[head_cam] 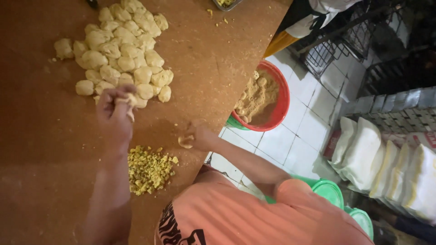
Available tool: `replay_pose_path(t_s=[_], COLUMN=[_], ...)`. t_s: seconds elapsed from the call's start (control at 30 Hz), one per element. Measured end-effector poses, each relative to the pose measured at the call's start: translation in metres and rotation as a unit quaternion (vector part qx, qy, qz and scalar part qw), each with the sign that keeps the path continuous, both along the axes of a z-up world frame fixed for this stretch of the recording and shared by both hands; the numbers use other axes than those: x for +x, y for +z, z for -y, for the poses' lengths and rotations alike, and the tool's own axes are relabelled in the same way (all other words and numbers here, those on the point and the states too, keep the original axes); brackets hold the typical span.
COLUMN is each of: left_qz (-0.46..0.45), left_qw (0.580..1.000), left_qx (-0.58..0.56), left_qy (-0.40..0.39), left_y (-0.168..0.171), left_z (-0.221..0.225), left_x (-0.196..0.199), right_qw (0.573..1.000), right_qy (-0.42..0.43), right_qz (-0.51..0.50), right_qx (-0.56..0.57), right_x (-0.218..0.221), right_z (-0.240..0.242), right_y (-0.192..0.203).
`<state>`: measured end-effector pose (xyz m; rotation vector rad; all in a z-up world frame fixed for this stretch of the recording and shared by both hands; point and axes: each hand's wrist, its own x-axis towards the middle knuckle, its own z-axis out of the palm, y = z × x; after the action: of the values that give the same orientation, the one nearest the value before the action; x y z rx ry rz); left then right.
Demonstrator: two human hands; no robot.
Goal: Filling small dough portions with a yellow ingredient and rolling them into uniform balls on a wooden surface.
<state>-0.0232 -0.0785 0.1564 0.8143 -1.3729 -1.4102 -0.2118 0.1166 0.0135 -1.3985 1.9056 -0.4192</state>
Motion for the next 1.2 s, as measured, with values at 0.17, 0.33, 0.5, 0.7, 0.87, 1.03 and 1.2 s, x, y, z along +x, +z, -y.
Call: replay_pose_path(t_s=[0.17, 0.33, 0.5, 0.7, 0.87, 1.03, 1.2], left_qz=[-0.149, 0.07, 0.02, 0.045, 0.132, 0.214, 0.319], left_qw=[0.94, 0.951, 0.944, 0.934, 0.976, 0.954, 0.896], left_qx=[0.292, 0.28, 0.312, 0.346, 0.176, 0.197, 0.293], left_qy=[-0.093, -0.112, -0.11, -0.081, -0.008, -0.069, -0.095], left_y=[-0.054, -0.08, -0.101, -0.13, -0.14, -0.123, -0.096], left_z=[-0.036, -0.096, -0.166, -0.202, -0.204, -0.241, -0.258], left_x=[0.01, 0.025, 0.022, -0.007, 0.045, 0.11, 0.115], right_qw=[0.977, 0.975, 0.711, 0.889, 0.871, 0.731, 0.946], right_qy=[0.032, -0.169, -0.574, -0.217, -0.014, 0.139, 0.14], right_qz=[-0.209, 0.122, 0.327, 0.273, 0.27, -0.379, -0.292], right_qx=[0.025, -0.079, -0.241, -0.297, -0.41, -0.551, -0.026], right_x=[-0.004, 0.023, -0.061, 0.005, -0.014, -0.065, 0.048], right_z=[-0.021, -0.08, -0.152, -0.112, -0.059, -0.012, 0.038], right_y=[-0.018, -0.071, -0.081, -0.011, 0.001, -0.076, 0.011])
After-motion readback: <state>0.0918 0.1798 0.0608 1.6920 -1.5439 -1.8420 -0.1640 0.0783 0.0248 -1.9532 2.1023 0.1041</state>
